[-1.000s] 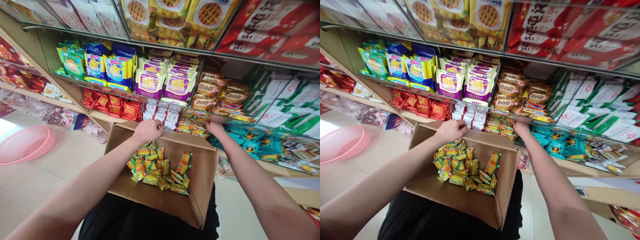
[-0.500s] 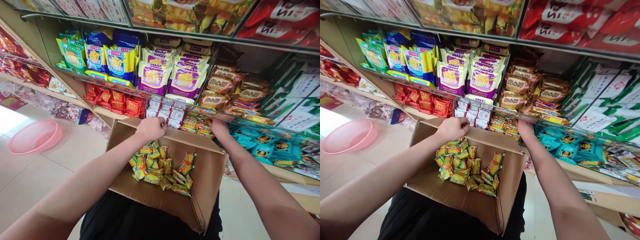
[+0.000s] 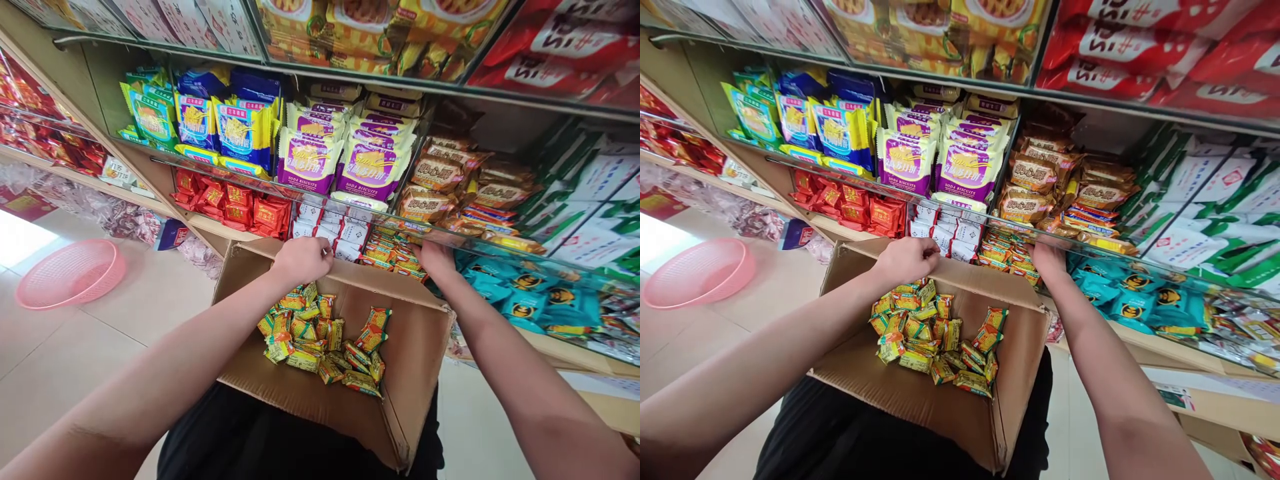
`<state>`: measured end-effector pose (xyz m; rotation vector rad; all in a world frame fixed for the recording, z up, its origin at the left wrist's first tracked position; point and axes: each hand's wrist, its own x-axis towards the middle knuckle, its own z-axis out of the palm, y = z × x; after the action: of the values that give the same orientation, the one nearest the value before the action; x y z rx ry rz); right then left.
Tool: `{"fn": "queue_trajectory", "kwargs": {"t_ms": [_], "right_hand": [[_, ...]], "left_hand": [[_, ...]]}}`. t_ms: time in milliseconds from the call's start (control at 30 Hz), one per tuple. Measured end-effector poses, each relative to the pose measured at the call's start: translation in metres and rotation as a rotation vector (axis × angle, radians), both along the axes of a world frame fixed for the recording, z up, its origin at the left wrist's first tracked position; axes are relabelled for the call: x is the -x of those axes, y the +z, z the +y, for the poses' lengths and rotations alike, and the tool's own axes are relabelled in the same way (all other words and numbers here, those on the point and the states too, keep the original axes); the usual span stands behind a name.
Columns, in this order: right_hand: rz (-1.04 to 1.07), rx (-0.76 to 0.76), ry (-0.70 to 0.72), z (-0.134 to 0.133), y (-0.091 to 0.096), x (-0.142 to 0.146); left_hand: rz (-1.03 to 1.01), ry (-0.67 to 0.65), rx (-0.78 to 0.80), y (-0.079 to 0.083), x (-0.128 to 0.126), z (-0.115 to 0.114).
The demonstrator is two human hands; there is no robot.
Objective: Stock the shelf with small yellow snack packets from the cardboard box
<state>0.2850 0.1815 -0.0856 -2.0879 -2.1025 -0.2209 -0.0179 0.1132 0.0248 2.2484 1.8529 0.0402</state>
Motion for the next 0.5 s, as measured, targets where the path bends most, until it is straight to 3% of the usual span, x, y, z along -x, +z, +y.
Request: {"fn": "queue_trajectory", "kwargs": {"t_ms": [367, 500], "right_hand": [[-0.006, -0.069, -0.027, -0.017, 0.008, 0.002], [0.154, -0.090, -0.007, -0.033, 0.013, 0.005]], "left_hand": [[-0.008, -0.013, -0.008, -0.005, 0.003, 0.003], [-0.015, -0.034, -0.004, -0.005, 0.003, 0.003]]}}
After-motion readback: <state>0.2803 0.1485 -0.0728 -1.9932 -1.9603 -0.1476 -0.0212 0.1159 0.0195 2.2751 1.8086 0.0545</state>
